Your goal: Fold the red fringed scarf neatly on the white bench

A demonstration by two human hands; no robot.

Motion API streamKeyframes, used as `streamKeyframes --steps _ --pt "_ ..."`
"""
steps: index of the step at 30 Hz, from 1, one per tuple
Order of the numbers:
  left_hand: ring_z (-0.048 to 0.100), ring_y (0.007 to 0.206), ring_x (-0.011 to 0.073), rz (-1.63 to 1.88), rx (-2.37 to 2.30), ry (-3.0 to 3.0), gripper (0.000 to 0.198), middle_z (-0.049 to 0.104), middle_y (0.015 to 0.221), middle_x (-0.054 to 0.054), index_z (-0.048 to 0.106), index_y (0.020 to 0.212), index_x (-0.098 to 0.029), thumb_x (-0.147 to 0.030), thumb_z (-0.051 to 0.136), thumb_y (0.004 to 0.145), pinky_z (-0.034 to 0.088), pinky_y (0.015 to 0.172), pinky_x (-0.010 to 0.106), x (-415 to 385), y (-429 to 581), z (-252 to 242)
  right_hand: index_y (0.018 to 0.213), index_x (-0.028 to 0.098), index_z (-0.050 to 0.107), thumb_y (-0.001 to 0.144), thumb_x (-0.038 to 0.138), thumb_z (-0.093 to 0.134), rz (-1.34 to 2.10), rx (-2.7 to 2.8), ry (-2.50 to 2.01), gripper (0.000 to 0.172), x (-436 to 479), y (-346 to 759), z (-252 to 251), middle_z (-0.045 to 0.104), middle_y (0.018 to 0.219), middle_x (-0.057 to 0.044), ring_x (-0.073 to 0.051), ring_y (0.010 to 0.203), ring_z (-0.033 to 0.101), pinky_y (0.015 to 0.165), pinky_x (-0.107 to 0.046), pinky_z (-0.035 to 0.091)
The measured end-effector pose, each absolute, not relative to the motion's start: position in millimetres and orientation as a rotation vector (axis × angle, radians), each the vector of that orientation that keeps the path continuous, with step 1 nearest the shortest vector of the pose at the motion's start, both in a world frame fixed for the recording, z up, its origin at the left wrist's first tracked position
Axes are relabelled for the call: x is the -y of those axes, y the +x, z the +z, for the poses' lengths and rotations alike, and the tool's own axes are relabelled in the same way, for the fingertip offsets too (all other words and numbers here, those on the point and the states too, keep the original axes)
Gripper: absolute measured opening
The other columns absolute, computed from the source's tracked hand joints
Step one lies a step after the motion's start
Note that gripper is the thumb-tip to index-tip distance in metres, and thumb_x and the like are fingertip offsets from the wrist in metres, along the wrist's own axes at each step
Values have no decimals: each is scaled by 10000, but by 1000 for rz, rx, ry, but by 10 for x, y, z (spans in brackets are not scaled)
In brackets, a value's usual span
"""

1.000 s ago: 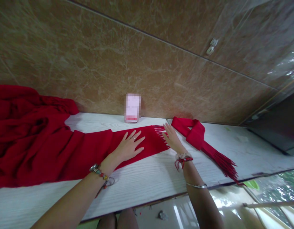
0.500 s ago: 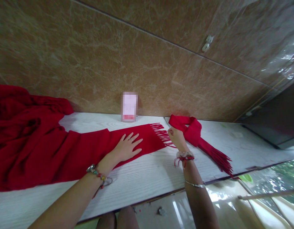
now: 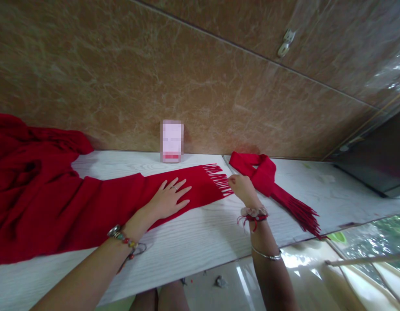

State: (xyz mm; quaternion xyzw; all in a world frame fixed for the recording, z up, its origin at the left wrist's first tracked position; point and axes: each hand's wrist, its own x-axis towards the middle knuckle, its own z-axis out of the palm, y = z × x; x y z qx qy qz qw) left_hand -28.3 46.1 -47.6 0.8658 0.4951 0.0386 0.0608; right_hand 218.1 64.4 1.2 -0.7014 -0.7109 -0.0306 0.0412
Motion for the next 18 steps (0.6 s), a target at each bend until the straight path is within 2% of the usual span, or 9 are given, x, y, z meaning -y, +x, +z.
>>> streamKeyframes --steps 4,9,13,18 --pt "176 1325 253 79 -1503 2614 492 259 1437 29 334 1332 -302 -478 307 873 150 1051 478 -458 -272 -451 757 168 685 741 97 450 108 2368 -1903 246 -660 2098 -22 699 770 -51 -149 711 622 633 -198 409" --pt "198 1318 263 75 -1497 2622 493 264 1434 38 337 1332 -297 -469 326 870 156 1047 486 -457 -270 -438 778 176 677 681 0 455 277 2435 -1824 300 -663 2153 -46 699 806 -26 -124 764 619 692 -178 425" --pt "202 1315 267 95 -1492 2625 487 275 1430 35 347 1328 -295 -459 336 870 157 1048 484 -459 -274 -444 740 176 665 633 -11 492 220 2488 -1803 277 -704 2234 -107 687 817 -27 -138 790 605 723 -200 428" --pt "200 1316 266 93 -1496 2604 489 268 1432 27 343 1328 -305 -468 336 867 145 1050 486 -461 -279 -451 727 173 651 658 41 518 136 2459 -1917 200 -736 2269 -204 673 825 -42 -144 785 593 699 -214 424"
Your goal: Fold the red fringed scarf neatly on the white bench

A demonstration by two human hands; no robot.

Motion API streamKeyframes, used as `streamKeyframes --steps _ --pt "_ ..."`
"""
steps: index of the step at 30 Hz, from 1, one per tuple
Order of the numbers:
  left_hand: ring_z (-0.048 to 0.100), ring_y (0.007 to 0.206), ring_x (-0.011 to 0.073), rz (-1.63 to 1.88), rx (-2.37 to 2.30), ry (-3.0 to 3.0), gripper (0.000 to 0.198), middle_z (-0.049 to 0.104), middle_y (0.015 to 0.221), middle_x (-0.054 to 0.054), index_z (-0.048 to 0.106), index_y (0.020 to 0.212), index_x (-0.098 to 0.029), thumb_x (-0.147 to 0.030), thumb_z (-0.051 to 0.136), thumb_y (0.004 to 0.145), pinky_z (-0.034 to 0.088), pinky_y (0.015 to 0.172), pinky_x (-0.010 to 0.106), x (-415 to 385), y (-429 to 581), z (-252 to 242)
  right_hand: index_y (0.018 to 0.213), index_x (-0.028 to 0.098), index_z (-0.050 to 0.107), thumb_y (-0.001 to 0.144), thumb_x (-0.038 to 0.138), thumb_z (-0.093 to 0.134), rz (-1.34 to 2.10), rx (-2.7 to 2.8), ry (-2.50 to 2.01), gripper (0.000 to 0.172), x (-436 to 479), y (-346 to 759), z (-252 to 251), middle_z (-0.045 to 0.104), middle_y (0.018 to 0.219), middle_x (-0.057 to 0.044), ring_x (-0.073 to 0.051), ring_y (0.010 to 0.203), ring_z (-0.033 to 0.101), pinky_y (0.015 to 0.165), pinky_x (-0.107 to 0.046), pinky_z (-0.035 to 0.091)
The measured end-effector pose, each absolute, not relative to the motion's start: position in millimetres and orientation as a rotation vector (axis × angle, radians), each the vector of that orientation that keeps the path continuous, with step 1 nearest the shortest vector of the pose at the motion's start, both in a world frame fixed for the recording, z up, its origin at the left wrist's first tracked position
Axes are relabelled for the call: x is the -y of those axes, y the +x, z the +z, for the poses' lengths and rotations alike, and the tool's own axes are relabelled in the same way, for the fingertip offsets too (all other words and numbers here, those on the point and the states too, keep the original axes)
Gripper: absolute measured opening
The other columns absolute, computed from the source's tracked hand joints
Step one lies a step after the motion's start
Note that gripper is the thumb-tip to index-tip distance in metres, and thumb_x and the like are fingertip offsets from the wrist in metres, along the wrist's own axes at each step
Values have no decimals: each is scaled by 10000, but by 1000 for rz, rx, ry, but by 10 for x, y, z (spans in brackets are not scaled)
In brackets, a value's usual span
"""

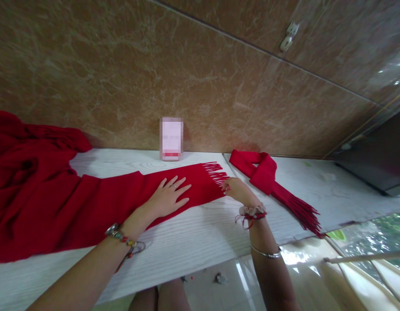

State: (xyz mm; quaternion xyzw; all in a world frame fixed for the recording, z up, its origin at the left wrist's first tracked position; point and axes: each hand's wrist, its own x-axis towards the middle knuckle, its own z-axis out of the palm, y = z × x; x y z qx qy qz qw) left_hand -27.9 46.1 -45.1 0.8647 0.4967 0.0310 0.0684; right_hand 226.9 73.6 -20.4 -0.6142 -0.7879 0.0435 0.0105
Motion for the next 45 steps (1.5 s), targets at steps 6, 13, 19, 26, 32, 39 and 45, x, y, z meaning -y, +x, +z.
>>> streamKeyframes --steps 6,13,19,26,32,39,45 --pt "197 1317 267 75 -1497 2604 492 260 1435 29 338 1332 -296 -466 329 870 144 1051 482 -456 -281 -436 725 169 630 653 111 575 69 2452 -1965 108 -693 2252 -86 655 813 -49 -155 759 579 641 -219 410" --pt "207 1314 264 96 -1490 2617 489 270 1432 28 348 1327 -298 -471 327 871 156 1050 477 -464 -287 -452 748 199 672 673 74 527 119 2500 -1970 206 -703 2406 -128 685 799 -29 -154 776 607 683 -218 426" --pt "214 1312 270 142 -1482 2606 486 286 1425 28 365 1317 -300 -474 342 864 164 1045 487 -474 -289 -479 799 170 686 674 43 520 37 2449 -1949 243 -748 2477 -161 685 850 -66 -169 810 612 717 -224 431" --pt "201 1316 265 100 -1492 2598 494 268 1433 30 351 1326 -296 -474 334 866 150 1051 482 -466 -281 -452 718 177 680 677 16 458 80 2485 -1847 277 -738 2347 -93 683 783 -36 -129 737 599 673 -194 421" --pt "187 1321 261 88 -1491 2588 495 255 1437 23 339 1330 -301 -473 330 866 142 1053 483 -463 -285 -446 737 192 691 695 46 458 76 2359 -2116 278 -781 2454 -172 689 773 -29 -124 735 608 669 -183 415" --pt "179 1323 258 103 -1480 2585 496 256 1437 31 340 1331 -293 -474 314 869 140 1050 489 -460 -290 -441 911 192 676 723 45 435 -73 2176 -2276 339 -738 2539 -113 675 938 -94 -183 841 616 656 -235 438" --pt "186 1322 251 135 -1472 2577 487 263 1435 23 341 1326 -313 -478 319 868 147 1046 491 -465 -299 -468 780 196 688 689 70 512 99 2443 -1906 235 -785 2405 -114 686 830 -31 -141 774 611 696 -206 435"
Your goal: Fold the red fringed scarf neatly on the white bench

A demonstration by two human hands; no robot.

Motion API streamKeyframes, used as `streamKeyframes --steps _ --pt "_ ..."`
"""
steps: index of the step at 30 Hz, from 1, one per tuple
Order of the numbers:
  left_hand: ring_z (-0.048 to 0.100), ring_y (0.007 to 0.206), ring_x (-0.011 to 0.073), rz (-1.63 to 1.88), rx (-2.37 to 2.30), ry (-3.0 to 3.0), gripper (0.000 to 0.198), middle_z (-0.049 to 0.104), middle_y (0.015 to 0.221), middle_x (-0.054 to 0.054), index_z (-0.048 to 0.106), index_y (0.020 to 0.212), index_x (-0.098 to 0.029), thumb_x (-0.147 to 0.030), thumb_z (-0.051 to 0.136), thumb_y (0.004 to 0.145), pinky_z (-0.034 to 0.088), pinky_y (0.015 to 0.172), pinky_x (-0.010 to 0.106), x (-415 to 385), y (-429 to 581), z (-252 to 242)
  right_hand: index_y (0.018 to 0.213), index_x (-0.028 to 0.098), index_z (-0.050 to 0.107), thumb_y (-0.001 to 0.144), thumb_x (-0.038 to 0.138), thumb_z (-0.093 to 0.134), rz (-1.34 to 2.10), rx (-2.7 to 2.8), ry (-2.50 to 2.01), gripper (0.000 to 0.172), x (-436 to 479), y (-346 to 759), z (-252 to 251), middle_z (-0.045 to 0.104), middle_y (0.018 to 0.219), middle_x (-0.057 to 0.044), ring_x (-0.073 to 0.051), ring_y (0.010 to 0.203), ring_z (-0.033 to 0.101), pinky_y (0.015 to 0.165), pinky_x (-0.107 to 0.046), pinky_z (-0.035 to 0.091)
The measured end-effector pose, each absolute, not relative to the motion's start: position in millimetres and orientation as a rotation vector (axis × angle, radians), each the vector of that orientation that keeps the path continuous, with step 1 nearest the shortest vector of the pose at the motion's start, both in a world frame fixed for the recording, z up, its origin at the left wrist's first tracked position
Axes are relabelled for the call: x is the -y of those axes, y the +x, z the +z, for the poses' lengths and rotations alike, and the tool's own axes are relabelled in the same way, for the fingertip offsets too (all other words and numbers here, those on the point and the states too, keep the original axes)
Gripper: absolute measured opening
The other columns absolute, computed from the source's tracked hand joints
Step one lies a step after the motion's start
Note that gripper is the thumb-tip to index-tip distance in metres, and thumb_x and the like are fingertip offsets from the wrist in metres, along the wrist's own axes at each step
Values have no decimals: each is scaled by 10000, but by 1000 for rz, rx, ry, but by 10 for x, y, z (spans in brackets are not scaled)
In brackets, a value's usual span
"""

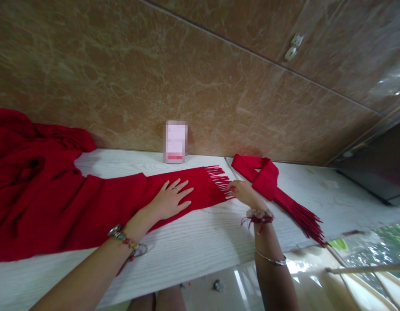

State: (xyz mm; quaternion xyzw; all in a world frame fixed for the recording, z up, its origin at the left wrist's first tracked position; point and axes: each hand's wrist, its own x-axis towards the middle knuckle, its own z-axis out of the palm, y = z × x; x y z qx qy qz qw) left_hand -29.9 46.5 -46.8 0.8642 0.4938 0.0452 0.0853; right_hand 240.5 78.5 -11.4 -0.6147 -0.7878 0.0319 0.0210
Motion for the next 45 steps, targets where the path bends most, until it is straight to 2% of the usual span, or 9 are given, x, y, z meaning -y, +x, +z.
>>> streamKeyframes --steps 5,9,13,16,22,27,31,40,45 --pt "191 1320 254 159 -1470 2584 489 275 1431 29 356 1320 -306 -482 332 864 150 1047 485 -472 -297 -485 732 163 683 710 47 451 95 2358 -2055 261 -812 2523 -139 685 747 -55 -152 713 615 657 -220 436" --pt "194 1319 255 141 -1477 2580 486 266 1433 25 354 1320 -310 -480 331 865 157 1044 489 -471 -289 -471 948 158 654 767 109 452 40 2310 -1870 276 -808 2486 -101 664 956 -90 -172 888 600 790 -271 442" --pt "188 1322 252 107 -1486 2587 486 256 1437 23 345 1324 -312 -478 322 868 154 1046 486 -466 -283 -451 1292 180 415 737 309 582 197 2518 -1655 593 -749 2310 -110 398 1359 -124 -250 1267 315 1006 -436 291" --pt "183 1323 249 85 -1487 2596 491 252 1438 23 337 1329 -310 -479 315 869 147 1049 483 -464 -281 -440 1375 214 250 748 392 560 369 2608 -1840 721 -710 2302 -143 220 1448 -102 -280 1332 127 1016 -565 179" --pt "195 1319 255 107 -1484 2576 483 266 1433 22 356 1320 -307 -473 325 868 152 1048 486 -462 -281 -432 1358 194 300 861 301 390 328 2493 -2058 517 -786 2470 -212 276 1421 -137 -298 1309 201 972 -566 277" --pt "186 1323 250 191 -1539 2576 495 236 1446 32 341 1331 -290 -477 310 874 176 1047 467 -450 -276 -456 1382 206 233 899 306 285 151 2535 -1606 496 -796 2072 -309 225 1447 -98 -227 1331 151 1018 -521 229" --pt "163 1316 331 176 -1759 2468 540 225 1446 84 344 1337 -258 -512 303 862 167 1021 542 -442 -266 -470 1366 216 276 902 303 302 24 2737 -1398 472 -755 1814 -418 267 1432 -87 -218 1322 194 1026 -510 218" --pt "195 1306 338 210 -1750 2436 548 279 1427 74 381 1315 -262 -533 310 844 180 1017 549 -442 -269 -455 1337 131 328 903 257 272 -51 2321 -2108 456 -923 2340 -450 284 1411 -172 -307 1295 242 940 -583 310" --pt "226 1300 319 330 -1981 2318 521 309 1413 93 399 1308 -210 -465 238 883 210 1018 529 -473 -327 -445 1367 150 269 905 284 256 -127 2412 -1624 481 -907 1913 -427 267 1427 -134 -225 1324 181 1036 -493 219"
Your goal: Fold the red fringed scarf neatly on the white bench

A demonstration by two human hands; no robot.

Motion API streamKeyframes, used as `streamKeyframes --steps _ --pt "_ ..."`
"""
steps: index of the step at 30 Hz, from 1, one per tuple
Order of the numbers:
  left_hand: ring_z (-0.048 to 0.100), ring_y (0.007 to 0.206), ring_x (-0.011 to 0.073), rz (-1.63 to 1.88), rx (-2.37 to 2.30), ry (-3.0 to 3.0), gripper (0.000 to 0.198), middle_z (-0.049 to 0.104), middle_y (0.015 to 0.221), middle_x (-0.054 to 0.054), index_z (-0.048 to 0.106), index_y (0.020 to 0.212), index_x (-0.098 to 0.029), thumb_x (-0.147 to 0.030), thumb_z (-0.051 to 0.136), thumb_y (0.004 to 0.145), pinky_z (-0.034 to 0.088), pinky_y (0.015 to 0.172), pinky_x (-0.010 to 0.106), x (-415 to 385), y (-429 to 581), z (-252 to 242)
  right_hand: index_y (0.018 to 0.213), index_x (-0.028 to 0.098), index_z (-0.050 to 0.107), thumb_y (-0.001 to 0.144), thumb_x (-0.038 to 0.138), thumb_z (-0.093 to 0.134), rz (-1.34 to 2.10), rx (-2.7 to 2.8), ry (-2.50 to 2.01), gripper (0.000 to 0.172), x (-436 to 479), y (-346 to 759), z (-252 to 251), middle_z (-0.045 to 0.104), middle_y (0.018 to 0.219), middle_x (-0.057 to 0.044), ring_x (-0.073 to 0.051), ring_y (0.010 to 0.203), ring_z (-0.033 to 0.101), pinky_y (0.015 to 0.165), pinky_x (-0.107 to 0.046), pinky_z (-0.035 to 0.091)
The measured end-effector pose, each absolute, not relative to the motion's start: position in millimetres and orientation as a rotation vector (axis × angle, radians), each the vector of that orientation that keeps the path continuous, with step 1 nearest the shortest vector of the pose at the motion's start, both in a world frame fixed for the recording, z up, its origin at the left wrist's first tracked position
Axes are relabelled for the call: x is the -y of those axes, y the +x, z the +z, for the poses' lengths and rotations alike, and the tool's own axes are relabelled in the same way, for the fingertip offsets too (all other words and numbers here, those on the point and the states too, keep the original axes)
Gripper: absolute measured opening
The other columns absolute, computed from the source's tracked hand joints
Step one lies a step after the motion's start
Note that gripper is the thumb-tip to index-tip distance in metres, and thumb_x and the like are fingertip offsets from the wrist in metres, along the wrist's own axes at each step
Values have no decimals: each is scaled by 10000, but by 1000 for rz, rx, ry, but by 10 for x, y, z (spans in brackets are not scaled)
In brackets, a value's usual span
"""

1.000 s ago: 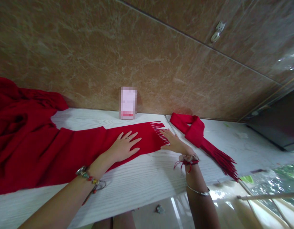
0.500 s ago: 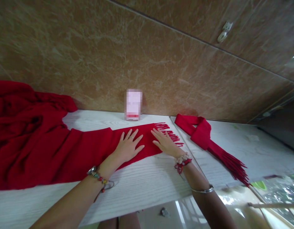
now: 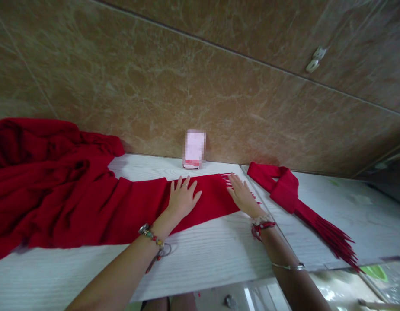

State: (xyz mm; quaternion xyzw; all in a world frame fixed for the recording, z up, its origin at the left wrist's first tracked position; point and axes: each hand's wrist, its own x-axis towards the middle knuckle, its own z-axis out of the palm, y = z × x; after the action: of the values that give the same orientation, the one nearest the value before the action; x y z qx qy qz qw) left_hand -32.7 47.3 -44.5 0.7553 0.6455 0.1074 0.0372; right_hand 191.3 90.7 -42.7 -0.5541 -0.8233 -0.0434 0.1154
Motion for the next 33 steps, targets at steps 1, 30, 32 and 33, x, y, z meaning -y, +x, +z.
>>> streamKeyframes --steps 1,30,32,33 --pt "216 1300 332 317 -2023 2295 522 296 1418 100 394 1312 -202 -459 245 882 203 1015 543 -475 -339 -449 1364 158 278 903 293 265 -109 2490 -1513 480 -901 1787 -433 272 1427 -122 -213 1327 170 1045 -477 206" --pt "175 1318 306 290 -2072 2208 522 268 1434 46 363 1328 -256 -485 293 864 179 1035 539 -490 -323 -510 1308 140 374 904 289 232 -150 2679 -1382 453 -1384 1731 -666 345 1387 -147 -239 1281 300 975 -500 333" --pt "164 1318 317 281 -2074 2191 532 255 1439 46 356 1332 -254 -491 289 861 173 1031 552 -493 -322 -515 1272 134 420 898 276 243 -207 2621 -1536 438 -1449 1986 -689 366 1369 -166 -273 1269 317 936 -534 361" --pt "161 1318 321 276 -2072 2186 532 250 1440 48 354 1333 -252 -489 290 861 173 1029 557 -493 -321 -514 1250 144 446 896 276 249 -222 2601 -1601 426 -1475 2118 -698 386 1357 -166 -287 1260 331 916 -548 374"
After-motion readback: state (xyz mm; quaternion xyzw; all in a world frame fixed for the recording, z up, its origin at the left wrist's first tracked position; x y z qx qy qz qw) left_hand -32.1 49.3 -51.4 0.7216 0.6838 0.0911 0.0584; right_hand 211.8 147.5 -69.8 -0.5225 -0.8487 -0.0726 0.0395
